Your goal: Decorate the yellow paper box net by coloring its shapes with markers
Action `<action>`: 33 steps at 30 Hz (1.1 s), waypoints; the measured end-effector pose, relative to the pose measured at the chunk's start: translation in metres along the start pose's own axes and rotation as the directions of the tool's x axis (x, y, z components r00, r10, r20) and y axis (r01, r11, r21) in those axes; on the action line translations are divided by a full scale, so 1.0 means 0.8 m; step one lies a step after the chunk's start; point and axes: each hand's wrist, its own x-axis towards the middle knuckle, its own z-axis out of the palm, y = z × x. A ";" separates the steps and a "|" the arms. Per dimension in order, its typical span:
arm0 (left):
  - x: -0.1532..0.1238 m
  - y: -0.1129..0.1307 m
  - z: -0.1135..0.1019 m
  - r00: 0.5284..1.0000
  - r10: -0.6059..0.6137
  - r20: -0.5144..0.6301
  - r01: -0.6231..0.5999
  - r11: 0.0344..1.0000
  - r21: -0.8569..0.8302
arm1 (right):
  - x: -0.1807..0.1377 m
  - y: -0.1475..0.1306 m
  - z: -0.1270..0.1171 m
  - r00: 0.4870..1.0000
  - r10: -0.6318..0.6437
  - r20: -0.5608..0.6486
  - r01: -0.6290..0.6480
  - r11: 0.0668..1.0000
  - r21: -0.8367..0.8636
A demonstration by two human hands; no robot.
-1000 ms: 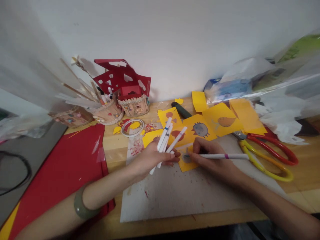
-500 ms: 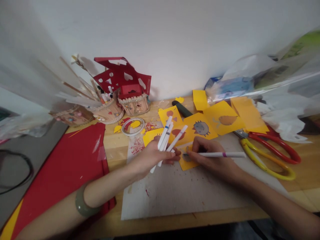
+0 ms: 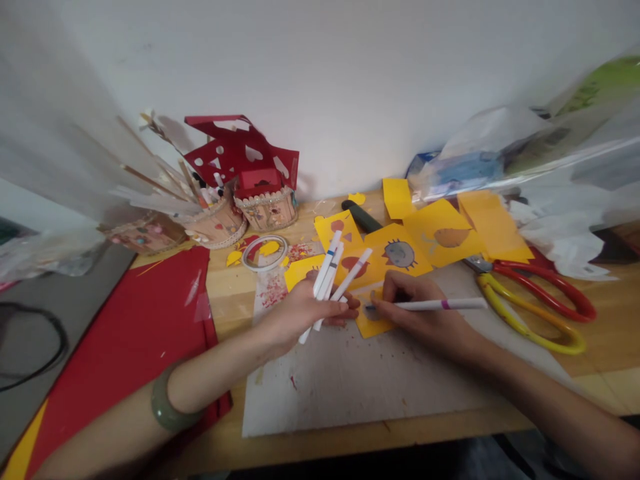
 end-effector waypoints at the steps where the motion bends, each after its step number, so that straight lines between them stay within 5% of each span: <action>1: 0.000 0.000 0.000 1.000 0.000 0.006 0.000 1.000 0.004 | 0.000 0.000 0.000 1.000 -0.001 -0.004 0.001 1.000 -0.001; 11: 0.002 -0.003 -0.006 0.998 0.020 0.060 -0.020 1.000 0.012 | 0.001 0.000 0.001 1.000 0.007 -0.027 -0.008 1.000 -0.028; 33: -0.002 0.004 0.002 1.000 -0.022 -0.018 0.022 1.000 0.019 | -0.003 0.005 -0.007 0.993 -0.042 -0.113 0.044 0.999 0.017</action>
